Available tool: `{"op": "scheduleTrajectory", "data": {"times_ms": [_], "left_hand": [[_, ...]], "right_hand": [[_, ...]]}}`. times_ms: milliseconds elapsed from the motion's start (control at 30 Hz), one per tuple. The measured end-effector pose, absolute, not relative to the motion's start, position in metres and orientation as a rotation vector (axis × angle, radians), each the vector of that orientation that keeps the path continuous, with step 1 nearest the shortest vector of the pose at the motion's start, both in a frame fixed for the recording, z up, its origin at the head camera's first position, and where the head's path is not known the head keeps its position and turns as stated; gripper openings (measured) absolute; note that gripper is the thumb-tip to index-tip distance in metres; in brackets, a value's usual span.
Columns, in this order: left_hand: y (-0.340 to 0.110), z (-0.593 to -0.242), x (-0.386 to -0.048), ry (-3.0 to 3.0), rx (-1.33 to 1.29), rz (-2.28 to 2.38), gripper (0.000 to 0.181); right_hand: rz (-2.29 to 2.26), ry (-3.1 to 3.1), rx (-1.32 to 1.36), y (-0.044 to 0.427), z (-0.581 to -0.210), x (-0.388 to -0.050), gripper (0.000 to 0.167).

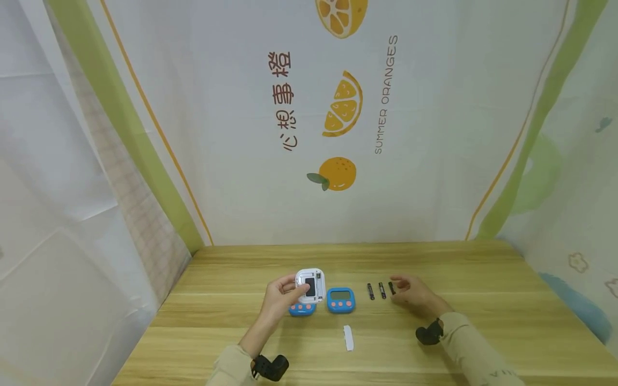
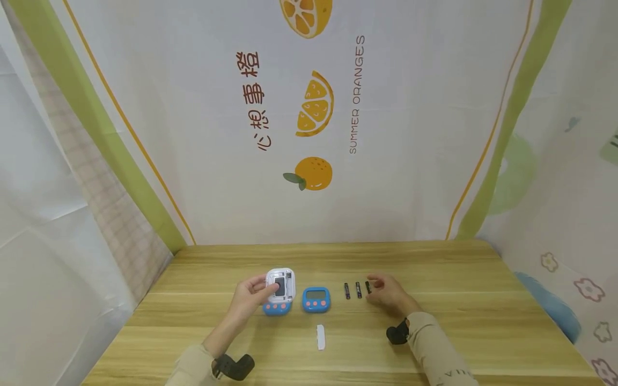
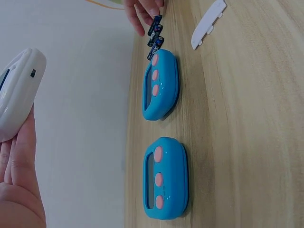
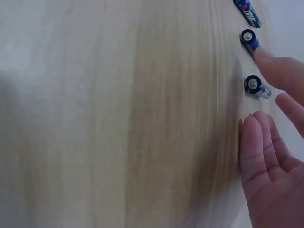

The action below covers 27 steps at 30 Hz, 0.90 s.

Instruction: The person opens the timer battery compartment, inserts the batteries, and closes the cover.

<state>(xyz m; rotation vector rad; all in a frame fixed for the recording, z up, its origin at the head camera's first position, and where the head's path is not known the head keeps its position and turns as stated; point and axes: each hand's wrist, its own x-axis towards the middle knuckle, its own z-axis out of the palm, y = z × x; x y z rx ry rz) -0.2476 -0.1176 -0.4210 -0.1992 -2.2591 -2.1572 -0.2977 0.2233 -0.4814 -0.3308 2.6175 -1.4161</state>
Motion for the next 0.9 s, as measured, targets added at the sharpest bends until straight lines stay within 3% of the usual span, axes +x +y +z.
{"op": "scheduleTrajectory", "data": {"times_ms": [267, 500, 900], "left_hand": [[-0.117, -0.422, -0.247, -2.251, -0.205, -2.166, 0.041], [-0.113, -0.398, -0.229, -2.267, -0.200, -2.164, 0.035], [-0.115, -0.424, -0.246, -2.262, -0.191, -2.186, 0.041]], "right_hand": [[-1.320, 2.678, -0.386, 0.223, -0.485, -0.301, 0.051], [-1.372, 2.661, -0.310, 0.224, -0.487, -0.300, 0.050], [-1.577, 2.586, -0.353, 0.224, -0.471, -0.300, 0.052]]}}
